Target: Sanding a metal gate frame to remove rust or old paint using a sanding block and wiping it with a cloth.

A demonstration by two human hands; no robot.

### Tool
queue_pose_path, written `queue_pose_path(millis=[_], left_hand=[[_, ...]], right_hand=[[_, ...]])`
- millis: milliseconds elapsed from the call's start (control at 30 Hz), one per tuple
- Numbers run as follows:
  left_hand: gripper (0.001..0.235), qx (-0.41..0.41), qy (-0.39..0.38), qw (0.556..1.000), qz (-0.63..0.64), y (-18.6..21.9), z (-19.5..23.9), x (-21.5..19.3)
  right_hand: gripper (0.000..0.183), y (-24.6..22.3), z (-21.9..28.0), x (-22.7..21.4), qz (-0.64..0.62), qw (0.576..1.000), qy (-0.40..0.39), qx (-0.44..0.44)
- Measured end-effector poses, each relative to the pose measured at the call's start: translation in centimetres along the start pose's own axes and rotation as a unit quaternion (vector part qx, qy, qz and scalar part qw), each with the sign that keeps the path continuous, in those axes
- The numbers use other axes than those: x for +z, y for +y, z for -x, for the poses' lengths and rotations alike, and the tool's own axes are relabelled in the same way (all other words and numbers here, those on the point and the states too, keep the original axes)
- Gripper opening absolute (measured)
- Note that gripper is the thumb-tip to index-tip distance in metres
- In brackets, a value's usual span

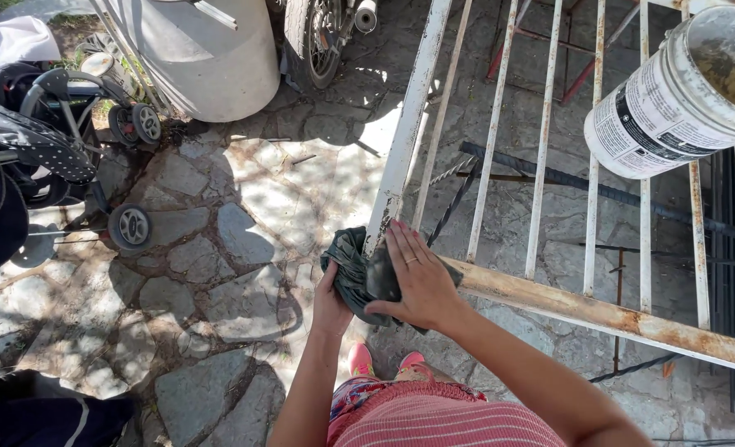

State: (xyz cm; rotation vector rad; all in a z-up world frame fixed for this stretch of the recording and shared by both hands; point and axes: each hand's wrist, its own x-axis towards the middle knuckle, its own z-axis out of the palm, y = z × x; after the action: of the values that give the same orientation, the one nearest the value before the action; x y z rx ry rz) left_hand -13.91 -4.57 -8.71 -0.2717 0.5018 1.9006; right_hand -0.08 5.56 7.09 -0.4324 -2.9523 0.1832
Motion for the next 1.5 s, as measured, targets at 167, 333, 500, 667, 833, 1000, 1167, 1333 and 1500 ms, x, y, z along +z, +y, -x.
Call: queue_pose_path(millis=[167,333,500,667,833,1000,1167,1333,1500], left_hand=[[0.039,0.002,-0.006,1.0,0.026,-0.1,-1.0,-1.5],[0.048,-0.005,-0.019,1.0,-0.024,0.2,0.5,0.5],[0.051,-0.017,0.001,1.0,-0.016,0.3,0.3,0.0],[0.051,-0.026,-0.017,0.998,-0.045,0.3,0.1,-0.3],[0.051,-0.027,0.002,0.999,-0.039,-0.3,-1.4,-2.8],[0.048,-0.028,0.019,0.999,-0.028,0.2,0.7,0.7],[0.049,-0.03,0.033,0.998,-0.035,0.2,-1.3,-3.0],[0.048,-0.025,0.038,0.998,-0.035,0.7,-0.5,-2.2],[0.046,-0.015,0.04,0.998,-0.049,0.5,-0.6,-3.2]], right_hand=[[0.133,-0.6,0.8,0.2,-0.011,1.0,-0.009,-0.014],[0.131,-0.5,-2.0,1.5,0.023,0.998,0.052,0.016],[0.132,-1.0,0.5,-0.2,0.036,0.999,0.015,-0.027],[0.126,-1.2,-1.3,0.4,0.004,1.0,0.012,0.021],[0.131,0.3,1.7,-0.2,0.055,0.998,-0.022,0.014],[0.131,-0.6,-0.8,1.2,0.024,0.999,0.007,0.037],[0.132,-0.1,1.0,-0.1,0.052,0.997,-0.012,0.048],[0.12,-1.0,-2.3,-0.2,0.04,0.995,-0.005,0.096],[0.118,3.6,1.2,0.3,0.057,0.984,-0.074,0.152]])
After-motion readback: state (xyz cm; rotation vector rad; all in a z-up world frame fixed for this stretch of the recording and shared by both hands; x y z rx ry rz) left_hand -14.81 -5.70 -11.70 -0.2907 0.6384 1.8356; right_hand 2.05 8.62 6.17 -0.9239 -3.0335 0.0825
